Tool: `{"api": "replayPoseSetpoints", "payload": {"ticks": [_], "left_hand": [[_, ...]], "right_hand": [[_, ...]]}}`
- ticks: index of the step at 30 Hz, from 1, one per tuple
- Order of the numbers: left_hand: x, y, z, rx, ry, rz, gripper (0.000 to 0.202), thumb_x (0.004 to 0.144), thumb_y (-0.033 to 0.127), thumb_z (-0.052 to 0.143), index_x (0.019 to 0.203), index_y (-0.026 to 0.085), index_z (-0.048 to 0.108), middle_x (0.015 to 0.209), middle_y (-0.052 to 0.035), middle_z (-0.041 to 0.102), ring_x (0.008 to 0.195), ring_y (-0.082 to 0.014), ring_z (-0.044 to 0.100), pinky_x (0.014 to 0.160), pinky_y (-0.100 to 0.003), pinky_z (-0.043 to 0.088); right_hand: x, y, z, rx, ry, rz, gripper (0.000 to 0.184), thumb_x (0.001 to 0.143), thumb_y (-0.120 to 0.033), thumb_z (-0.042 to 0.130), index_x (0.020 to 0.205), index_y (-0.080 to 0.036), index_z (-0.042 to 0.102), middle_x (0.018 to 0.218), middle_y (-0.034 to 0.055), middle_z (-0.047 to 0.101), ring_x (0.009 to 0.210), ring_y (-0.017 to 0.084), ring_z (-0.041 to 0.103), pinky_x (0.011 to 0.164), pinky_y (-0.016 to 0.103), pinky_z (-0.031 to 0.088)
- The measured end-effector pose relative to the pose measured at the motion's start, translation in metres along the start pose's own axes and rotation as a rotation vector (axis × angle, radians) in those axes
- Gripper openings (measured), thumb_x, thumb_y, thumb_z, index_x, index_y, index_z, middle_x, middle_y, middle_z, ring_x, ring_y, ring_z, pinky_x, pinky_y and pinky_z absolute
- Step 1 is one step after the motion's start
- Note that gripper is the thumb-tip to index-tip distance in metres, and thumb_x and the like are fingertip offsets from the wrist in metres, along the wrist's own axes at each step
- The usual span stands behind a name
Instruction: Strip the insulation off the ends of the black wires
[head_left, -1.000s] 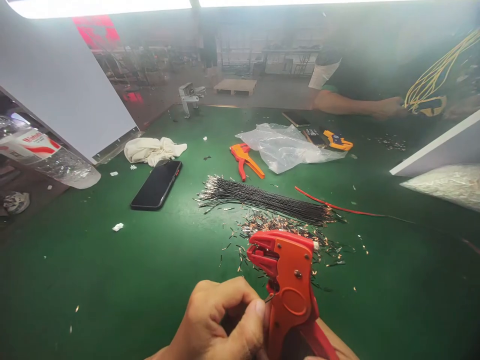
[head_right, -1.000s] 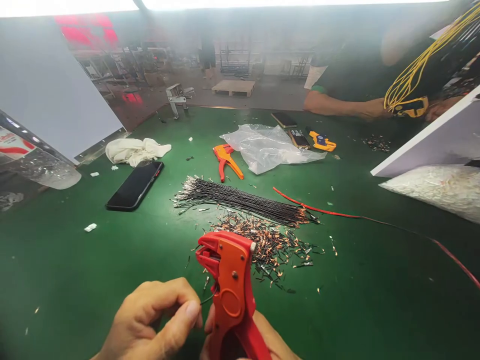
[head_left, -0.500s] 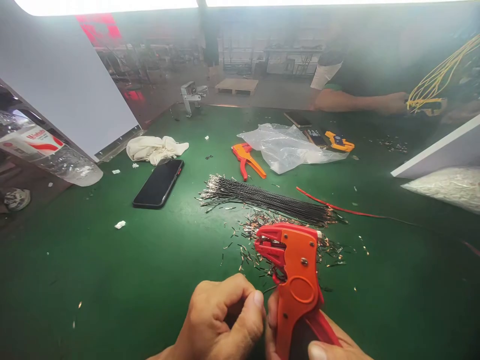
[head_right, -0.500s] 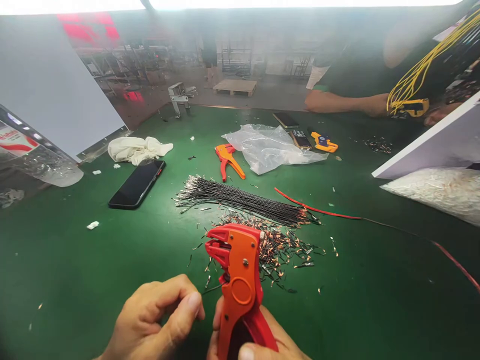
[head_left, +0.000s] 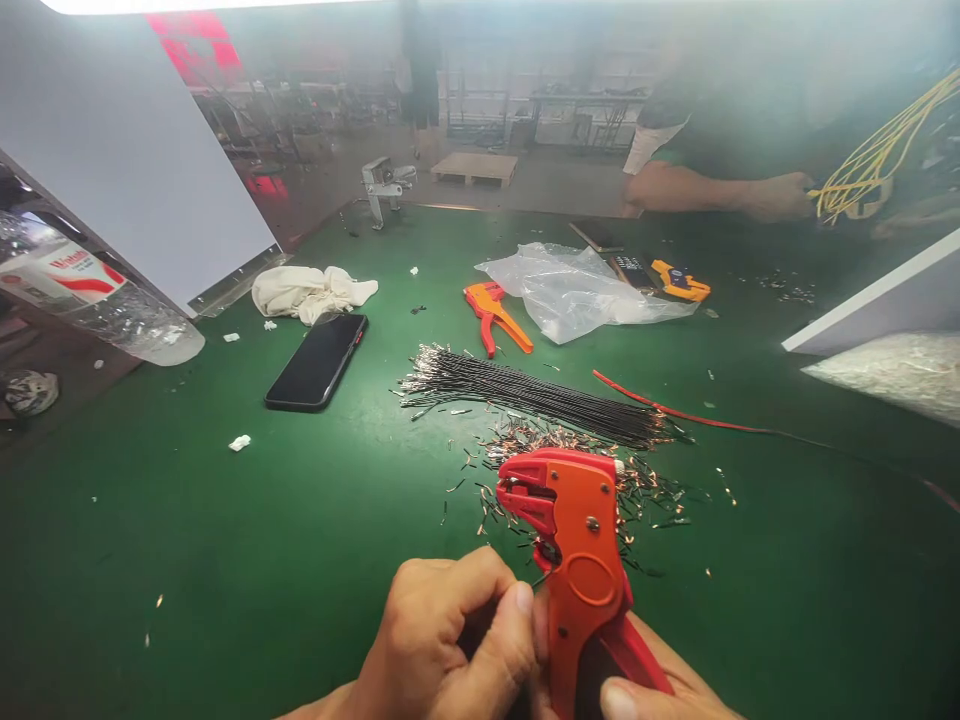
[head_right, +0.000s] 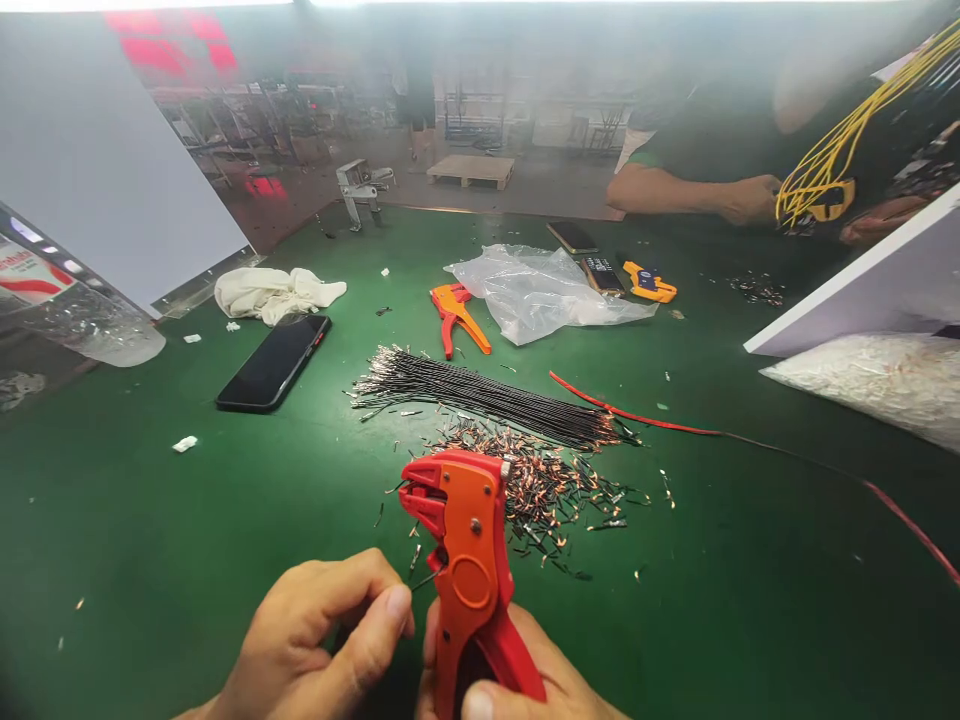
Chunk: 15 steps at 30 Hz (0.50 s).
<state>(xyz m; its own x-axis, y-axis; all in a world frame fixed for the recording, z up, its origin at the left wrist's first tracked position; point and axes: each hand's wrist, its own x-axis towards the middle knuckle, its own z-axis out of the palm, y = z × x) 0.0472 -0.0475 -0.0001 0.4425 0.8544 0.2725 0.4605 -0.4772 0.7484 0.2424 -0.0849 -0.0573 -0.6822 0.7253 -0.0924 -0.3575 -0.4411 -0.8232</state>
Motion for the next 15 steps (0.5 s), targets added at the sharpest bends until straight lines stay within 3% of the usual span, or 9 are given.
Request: {"api": "replayPoseSetpoints", "payload": {"ticks": [6, 10, 15], "left_hand": [[0.000, -0.001, -0.001, -0.070, -0.029, -0.023, 0.031, 0.096, 0.016, 0.044, 0.065, 0.020, 0.045, 0.055, 0.0087, 0.035, 0.046, -0.0056, 0.037, 0.047, -0.018, 0.031], [0.001, 0.001, -0.002, -0.056, -0.025, -0.010, 0.031, 0.096, 0.014, 0.045, 0.065, 0.020, 0.043, 0.056, 0.0089, 0.033, 0.046, -0.0055, 0.035, 0.046, -0.019, 0.030], [0.001, 0.001, -0.003, 0.006, -0.024, 0.030, 0.030, 0.095, 0.014, 0.045, 0.066, 0.020, 0.048, 0.054, 0.0091, 0.040, 0.045, -0.0054, 0.039, 0.047, -0.018, 0.032]], "right_hand": [[0.009, -0.024, 0.004, -0.043, 0.049, 0.079, 0.052, 0.078, -0.070, 0.065, 0.088, -0.019, 0.055, 0.073, -0.0001, 0.049, 0.063, 0.014, 0.044, 0.058, 0.026, 0.038], [0.024, -0.045, 0.010, -0.028, 0.065, 0.109, 0.060, 0.074, -0.074, 0.069, 0.093, -0.019, 0.058, 0.074, 0.0005, 0.052, 0.067, 0.016, 0.049, 0.063, 0.029, 0.044], [0.018, -0.036, 0.011, -0.027, 0.130, 0.091, 0.058, 0.074, -0.073, 0.070, 0.091, -0.019, 0.057, 0.072, -0.0009, 0.050, 0.064, 0.014, 0.047, 0.059, 0.027, 0.042]]}}
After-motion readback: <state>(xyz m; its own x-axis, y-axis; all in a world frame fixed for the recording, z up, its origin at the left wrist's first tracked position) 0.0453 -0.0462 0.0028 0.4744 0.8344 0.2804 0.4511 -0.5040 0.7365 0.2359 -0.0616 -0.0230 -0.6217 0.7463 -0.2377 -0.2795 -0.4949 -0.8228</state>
